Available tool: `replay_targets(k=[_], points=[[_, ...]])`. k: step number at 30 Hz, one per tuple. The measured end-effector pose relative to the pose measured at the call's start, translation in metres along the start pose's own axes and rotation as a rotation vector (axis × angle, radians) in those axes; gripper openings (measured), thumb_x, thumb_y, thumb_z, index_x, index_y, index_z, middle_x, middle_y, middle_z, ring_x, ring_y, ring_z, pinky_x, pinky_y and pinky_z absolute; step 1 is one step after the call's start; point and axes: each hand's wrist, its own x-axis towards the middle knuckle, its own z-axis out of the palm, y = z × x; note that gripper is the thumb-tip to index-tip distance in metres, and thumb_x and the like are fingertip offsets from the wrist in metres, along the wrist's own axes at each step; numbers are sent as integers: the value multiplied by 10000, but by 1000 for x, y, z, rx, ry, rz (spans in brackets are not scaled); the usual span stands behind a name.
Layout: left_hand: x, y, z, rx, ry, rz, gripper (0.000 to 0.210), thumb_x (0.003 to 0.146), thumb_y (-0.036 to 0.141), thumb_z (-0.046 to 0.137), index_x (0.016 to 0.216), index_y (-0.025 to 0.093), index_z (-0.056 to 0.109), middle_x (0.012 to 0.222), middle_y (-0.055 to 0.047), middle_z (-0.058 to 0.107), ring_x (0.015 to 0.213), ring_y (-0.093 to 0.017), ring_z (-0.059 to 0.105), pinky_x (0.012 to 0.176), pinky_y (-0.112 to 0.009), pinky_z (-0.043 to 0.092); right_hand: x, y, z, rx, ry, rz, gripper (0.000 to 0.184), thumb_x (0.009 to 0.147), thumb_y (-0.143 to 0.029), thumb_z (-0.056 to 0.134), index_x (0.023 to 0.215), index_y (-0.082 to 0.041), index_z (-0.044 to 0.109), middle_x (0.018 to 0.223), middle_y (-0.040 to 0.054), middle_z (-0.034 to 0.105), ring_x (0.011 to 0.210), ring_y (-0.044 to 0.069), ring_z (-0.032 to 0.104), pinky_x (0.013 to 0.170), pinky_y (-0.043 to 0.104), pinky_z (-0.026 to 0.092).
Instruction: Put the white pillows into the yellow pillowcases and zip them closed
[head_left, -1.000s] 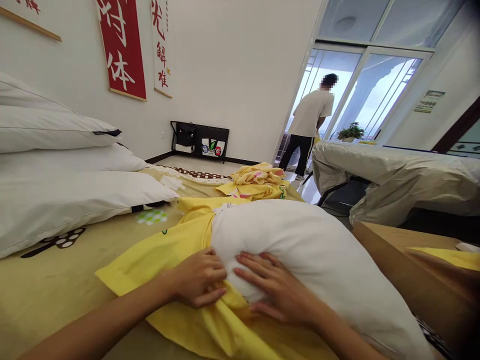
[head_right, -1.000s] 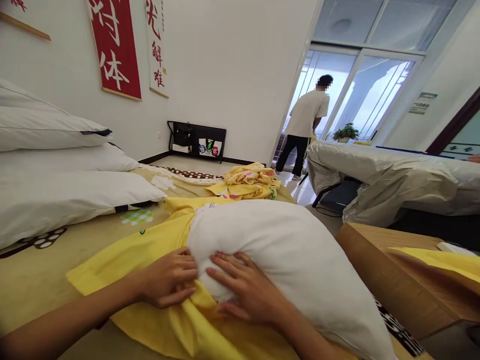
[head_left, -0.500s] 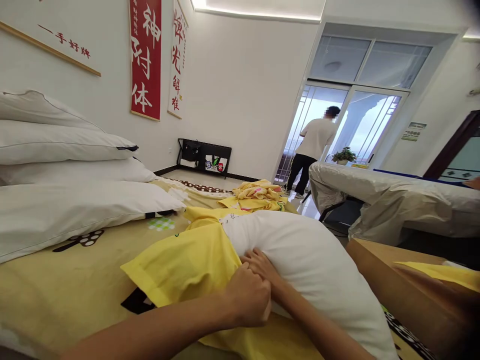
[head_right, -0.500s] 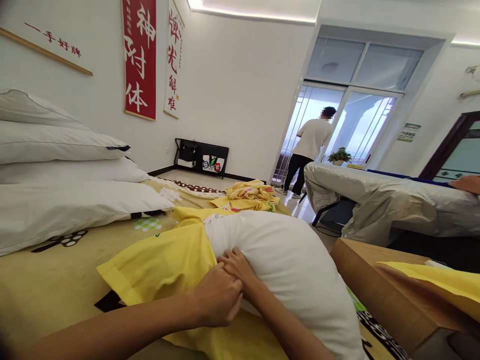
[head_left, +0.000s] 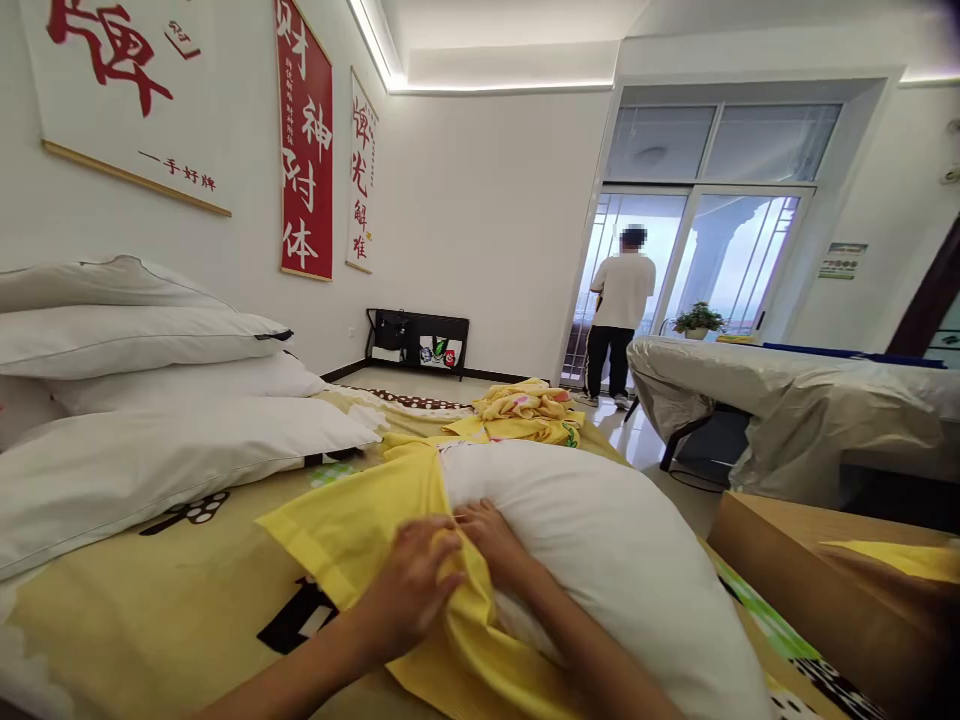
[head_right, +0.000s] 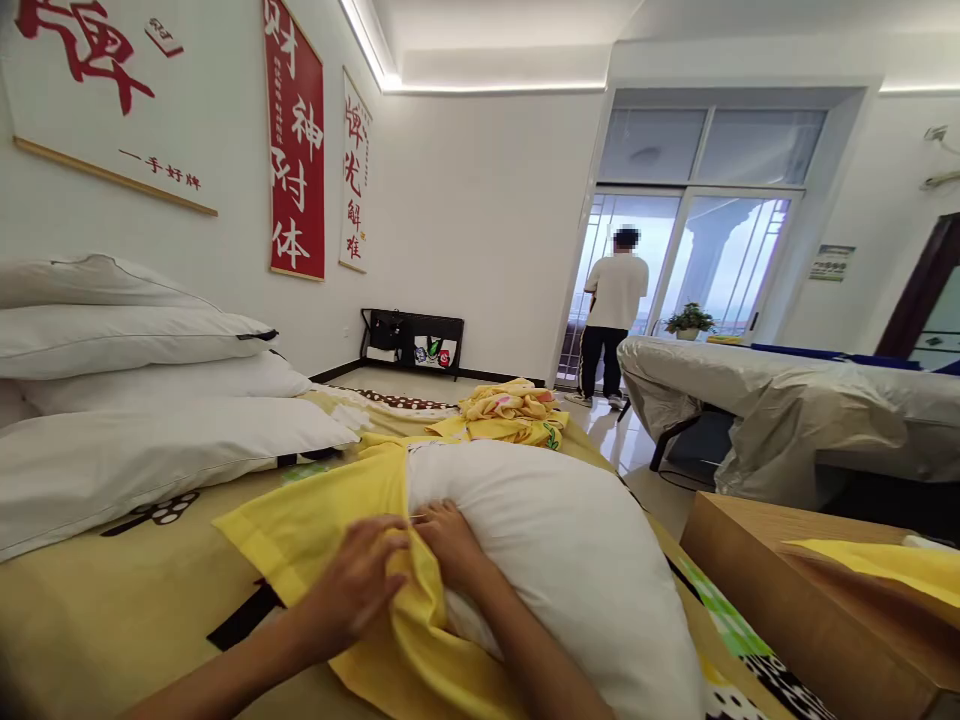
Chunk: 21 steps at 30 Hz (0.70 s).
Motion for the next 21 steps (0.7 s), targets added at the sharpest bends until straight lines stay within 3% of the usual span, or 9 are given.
replay_targets(k=[1, 3, 5, 7, 9, 11, 14, 18, 21], points=[[-13, -13, -13, 9, 50, -103, 259, 930, 356, 382, 974, 190, 576, 1082, -102, 623, 1043, -233, 555, 925, -381, 416, -4, 3, -1, 22, 32, 13, 172, 899, -307, 548, 908, -180, 665, 996, 57, 651, 943, 194, 569, 867, 365, 423], [-38, -43, -37, 41, 34, -396, 400, 928, 472, 323, 781, 192, 567, 838, -78, 646, 830, -232, 596, 781, -359, 450, -14, 10, -4, 65, 85, 44, 151, 876, -275, 559, 861, -182, 676, 965, 55, 651, 915, 189, 560, 835, 334, 403], [-61, -69, -50, 18, -98, -705, 559, 902, 599, 269, 590, 198, 502, 619, -47, 601, 646, -216, 581, 687, -337, 445, -23, 15, -7, 110, 119, 65, 150, 863, -265, 555, 880, -198, 688, 958, 49, 643, 914, 188, 551, 823, 317, 389], [-79, -85, -50, -105, -213, -858, 656, 857, 701, 228, 524, 199, 485, 540, -34, 580, 587, -210, 577, 675, -328, 452, -28, 13, -10, 151, 139, 72, 174, 856, -275, 547, 937, -223, 692, 987, 49, 635, 938, 194, 543, 843, 320, 373], [-88, -87, -37, -284, -242, -835, 691, 787, 788, 258, 564, 196, 536, 585, -30, 622, 636, -216, 605, 698, -319, 475, -29, 3, -15, 160, 129, 53, 201, 829, -305, 570, 979, -233, 683, 1055, 60, 624, 976, 208, 535, 879, 338, 355], [-86, -79, -17, -449, -183, -805, 683, 690, 841, 384, 696, 195, 606, 760, -45, 695, 788, -249, 639, 754, -332, 496, -31, -11, -20, 118, 82, 5, 251, 792, -353, 605, 999, -226, 670, 1122, 78, 607, 1021, 226, 523, 916, 360, 337], [-70, -61, 15, -757, -88, -873, 731, 556, 814, 593, 906, 176, 658, 1057, -102, 705, 1016, -309, 625, 860, -374, 503, -41, -26, -25, -9, 12, -70, 374, 762, -377, 612, 1104, -225, 626, 1248, 100, 559, 1132, 256, 478, 981, 392, 291], [-47, -46, 44, -998, -6, -918, 795, 592, 737, 652, 1092, 119, 656, 1210, -157, 645, 1168, -341, 562, 988, -394, 450, -65, -18, -18, -208, 75, -30, 594, 752, -317, 607, 1329, -253, 478, 1418, 114, 445, 1279, 318, 354, 1032, 489, 176], [-38, -35, 54, -992, 118, -966, 830, 582, 710, 678, 1148, 104, 642, 1271, -162, 606, 1245, -353, 500, 1075, -401, 372, -67, -5, -5, -238, 75, 87, 332, 780, -291, 601, 1109, -262, 628, 1191, 87, 613, 1091, 293, 493, 946, 465, 250]])
